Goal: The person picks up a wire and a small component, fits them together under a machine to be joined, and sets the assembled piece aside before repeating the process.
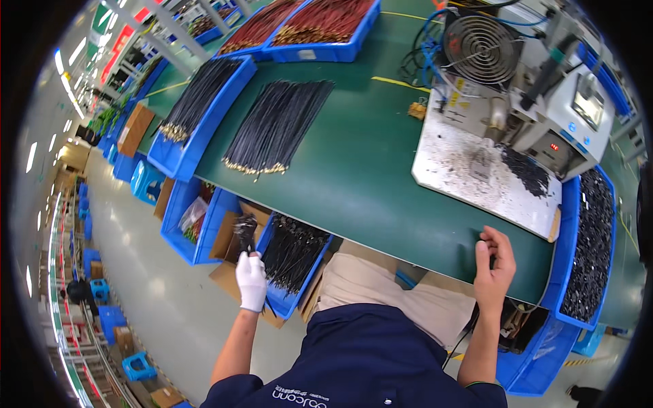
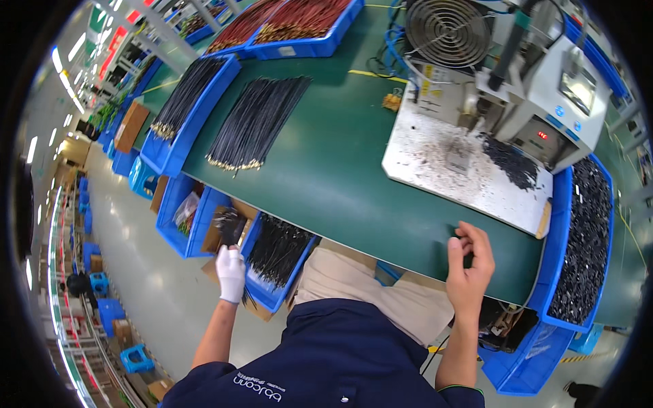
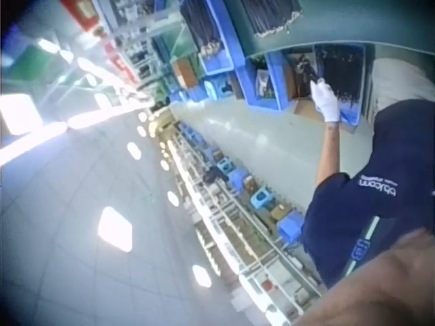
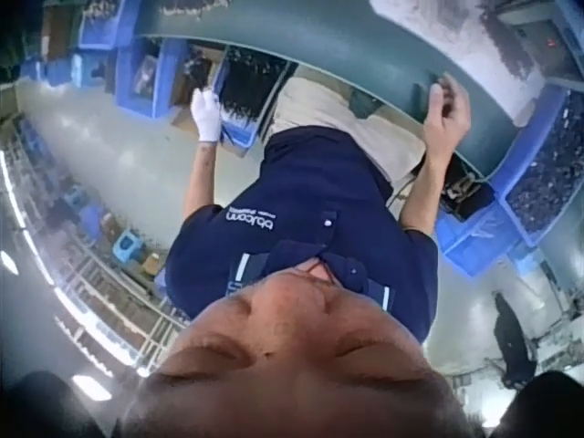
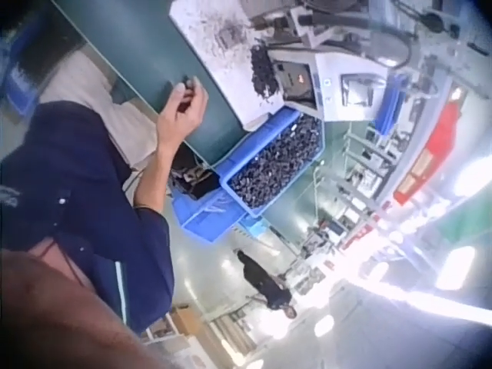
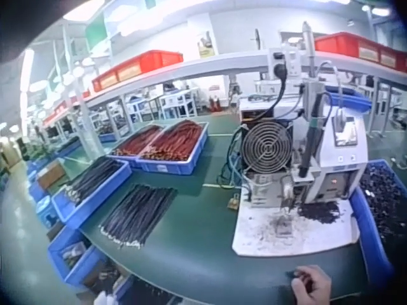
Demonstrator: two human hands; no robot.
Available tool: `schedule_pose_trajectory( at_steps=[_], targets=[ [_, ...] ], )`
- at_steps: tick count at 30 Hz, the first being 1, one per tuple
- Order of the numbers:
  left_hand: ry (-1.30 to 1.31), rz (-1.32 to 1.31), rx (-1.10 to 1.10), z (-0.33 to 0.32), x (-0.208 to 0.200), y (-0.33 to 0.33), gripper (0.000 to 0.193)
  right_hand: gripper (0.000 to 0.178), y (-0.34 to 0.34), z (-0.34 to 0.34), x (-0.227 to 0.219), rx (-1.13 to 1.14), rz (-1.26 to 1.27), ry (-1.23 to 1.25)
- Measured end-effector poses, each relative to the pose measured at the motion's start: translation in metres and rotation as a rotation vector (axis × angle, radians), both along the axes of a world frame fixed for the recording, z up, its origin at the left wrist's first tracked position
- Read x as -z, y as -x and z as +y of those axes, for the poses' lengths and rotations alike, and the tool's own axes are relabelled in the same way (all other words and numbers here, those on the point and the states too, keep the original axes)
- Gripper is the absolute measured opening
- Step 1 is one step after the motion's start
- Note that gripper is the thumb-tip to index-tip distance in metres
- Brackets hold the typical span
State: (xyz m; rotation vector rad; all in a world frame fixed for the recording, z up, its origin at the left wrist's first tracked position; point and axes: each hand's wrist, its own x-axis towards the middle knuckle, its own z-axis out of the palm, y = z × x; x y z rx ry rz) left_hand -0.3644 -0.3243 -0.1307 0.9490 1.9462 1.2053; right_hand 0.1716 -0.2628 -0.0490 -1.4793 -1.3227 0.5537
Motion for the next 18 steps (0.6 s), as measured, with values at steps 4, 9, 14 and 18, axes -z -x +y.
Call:
schedule_pose_trajectory(
  at_steps=[4, 9, 14, 18],
  targets=[
    [0.376, -0.070, -0.024, -0.055, 0.132, 0.054, 0.033, 0.026, 0.003, 0.004, -0.002, -0.021, -0.066, 0.002],
    [0.400, 0.174, 0.215, -0.057, 0.218, 0.061, 0.034, 0.026, 0.007, 0.005, 0.005, 0.006, -0.076, 0.014],
    [0.407, 0.443, 0.357, 0.000, 0.245, 0.038, 0.049, 0.025, 0.007, 0.000, 0.004, 0.051, -0.123, 0.036],
    [0.576, 0.609, 0.449, 0.010, 0.280, 0.053, 0.072, 0.025, 0.012, 0.003, 0.004, 0.043, -0.117, 0.032]
  ],
)
